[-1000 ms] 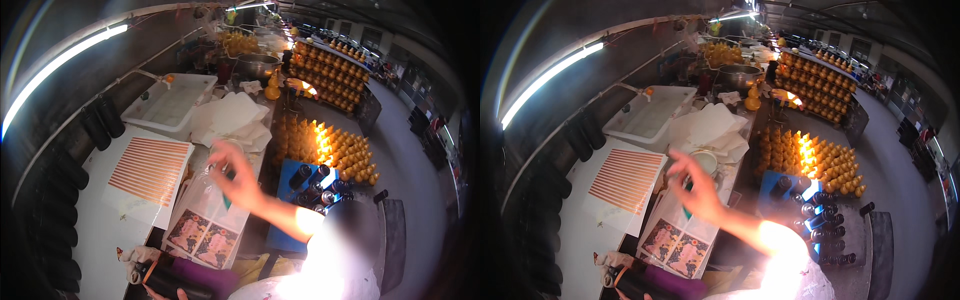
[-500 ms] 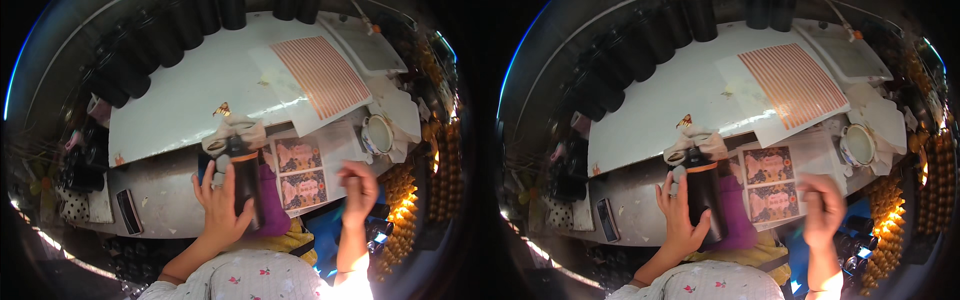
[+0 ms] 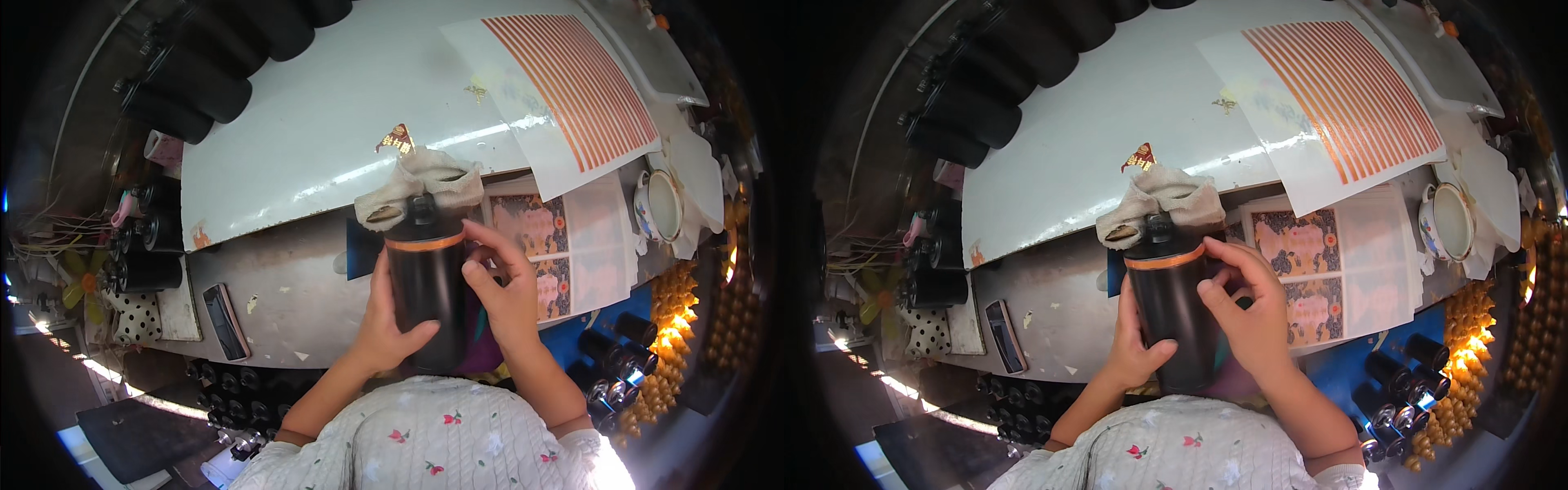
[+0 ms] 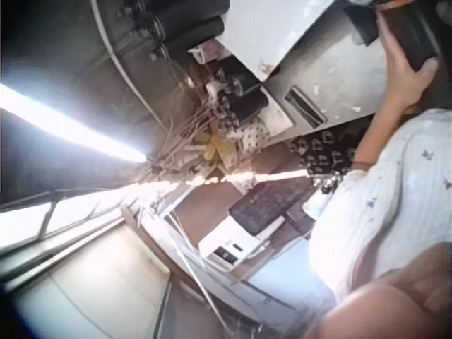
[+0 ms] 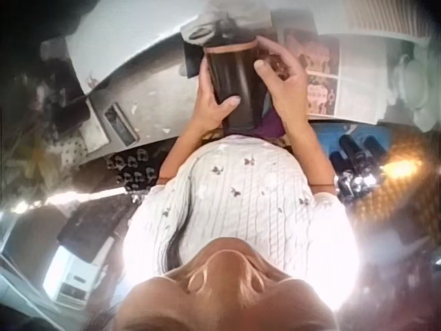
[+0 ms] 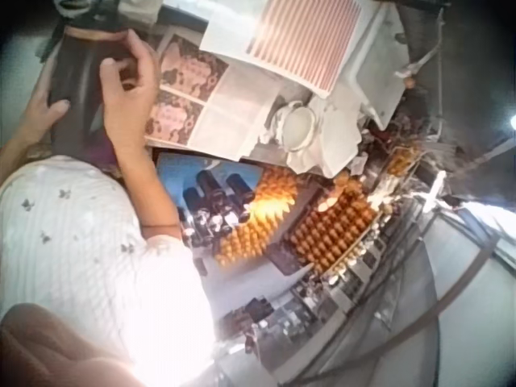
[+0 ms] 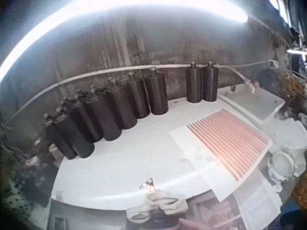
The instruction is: The person cleans a black cylindrical container with a green sponge, then applies an orange label around its body. They smooth the label, trim the excess, and place the container on a nearby shelf before repeating the process with another container.
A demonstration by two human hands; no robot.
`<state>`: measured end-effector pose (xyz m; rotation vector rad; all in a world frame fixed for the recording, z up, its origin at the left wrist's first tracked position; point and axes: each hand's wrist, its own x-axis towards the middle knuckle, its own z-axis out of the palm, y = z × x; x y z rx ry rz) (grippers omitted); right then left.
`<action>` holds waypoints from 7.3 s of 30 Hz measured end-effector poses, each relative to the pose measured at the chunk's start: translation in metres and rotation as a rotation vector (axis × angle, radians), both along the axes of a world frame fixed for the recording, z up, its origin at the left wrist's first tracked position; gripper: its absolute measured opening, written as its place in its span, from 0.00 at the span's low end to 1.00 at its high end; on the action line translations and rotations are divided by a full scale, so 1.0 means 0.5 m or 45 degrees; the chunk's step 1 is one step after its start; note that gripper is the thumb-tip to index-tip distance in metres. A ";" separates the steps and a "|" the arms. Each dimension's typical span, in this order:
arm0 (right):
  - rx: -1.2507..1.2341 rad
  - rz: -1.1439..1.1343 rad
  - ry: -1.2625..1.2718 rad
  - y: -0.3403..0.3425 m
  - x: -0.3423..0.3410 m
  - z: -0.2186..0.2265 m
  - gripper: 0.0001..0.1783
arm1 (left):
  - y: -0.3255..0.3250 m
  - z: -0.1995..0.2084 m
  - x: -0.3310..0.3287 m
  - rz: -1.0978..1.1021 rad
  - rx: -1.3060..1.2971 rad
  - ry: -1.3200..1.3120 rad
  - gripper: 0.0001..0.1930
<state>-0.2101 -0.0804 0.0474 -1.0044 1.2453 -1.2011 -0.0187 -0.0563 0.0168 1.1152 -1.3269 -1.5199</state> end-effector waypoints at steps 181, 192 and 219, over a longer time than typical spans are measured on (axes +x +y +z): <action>-0.254 -0.396 0.095 -0.049 0.023 0.021 0.19 | 0.090 -0.023 0.045 -0.272 -0.428 -0.741 0.46; -0.249 -0.391 0.094 -0.051 0.019 0.013 0.19 | 0.103 -0.047 0.051 -0.113 -1.037 -1.133 0.44; -0.353 -0.329 0.161 -0.053 0.020 0.026 0.18 | 0.057 0.039 0.012 -0.229 -0.826 -1.027 0.67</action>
